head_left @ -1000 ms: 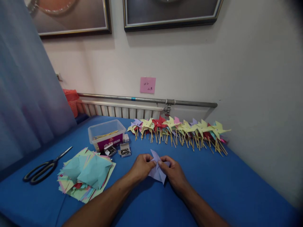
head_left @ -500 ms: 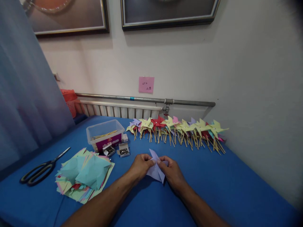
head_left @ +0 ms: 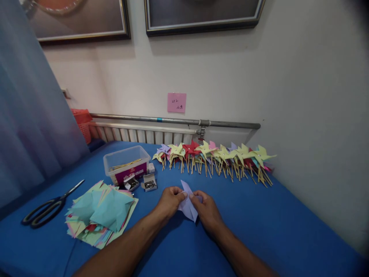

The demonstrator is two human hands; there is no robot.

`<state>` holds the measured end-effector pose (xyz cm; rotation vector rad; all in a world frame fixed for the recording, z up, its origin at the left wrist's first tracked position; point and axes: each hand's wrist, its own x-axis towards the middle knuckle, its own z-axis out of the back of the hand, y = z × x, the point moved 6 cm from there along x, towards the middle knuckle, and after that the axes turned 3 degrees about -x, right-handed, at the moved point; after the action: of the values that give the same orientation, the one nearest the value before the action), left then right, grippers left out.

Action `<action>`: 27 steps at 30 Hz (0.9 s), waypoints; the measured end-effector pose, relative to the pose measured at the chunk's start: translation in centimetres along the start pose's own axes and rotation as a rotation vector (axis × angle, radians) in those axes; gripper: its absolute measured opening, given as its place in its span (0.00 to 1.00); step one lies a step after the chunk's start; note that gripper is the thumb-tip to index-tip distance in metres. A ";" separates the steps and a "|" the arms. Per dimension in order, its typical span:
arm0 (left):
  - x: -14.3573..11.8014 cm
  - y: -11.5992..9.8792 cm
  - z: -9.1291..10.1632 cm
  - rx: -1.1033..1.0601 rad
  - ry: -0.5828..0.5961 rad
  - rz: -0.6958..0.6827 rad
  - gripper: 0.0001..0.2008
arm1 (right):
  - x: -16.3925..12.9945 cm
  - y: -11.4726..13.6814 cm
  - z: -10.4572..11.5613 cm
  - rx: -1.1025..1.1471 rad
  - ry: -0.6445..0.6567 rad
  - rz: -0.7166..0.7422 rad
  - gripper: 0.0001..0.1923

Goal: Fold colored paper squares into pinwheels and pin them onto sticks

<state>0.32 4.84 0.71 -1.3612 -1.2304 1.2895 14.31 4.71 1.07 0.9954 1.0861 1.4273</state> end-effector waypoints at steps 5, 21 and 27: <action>-0.1 -0.2 0.0 0.001 0.007 0.007 0.15 | 0.1 -0.3 -0.1 0.002 0.012 -0.001 0.15; 0.2 0.1 0.3 -0.093 0.071 0.082 0.13 | -0.3 1.1 0.0 0.127 0.088 0.088 0.18; 0.5 -0.5 1.5 -0.236 0.031 0.100 0.11 | -0.6 1.7 0.4 0.204 0.090 0.139 0.28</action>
<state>-1.27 5.32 1.02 -1.6224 -1.3405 1.2152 14.36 4.07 2.84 1.1799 1.2686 1.5069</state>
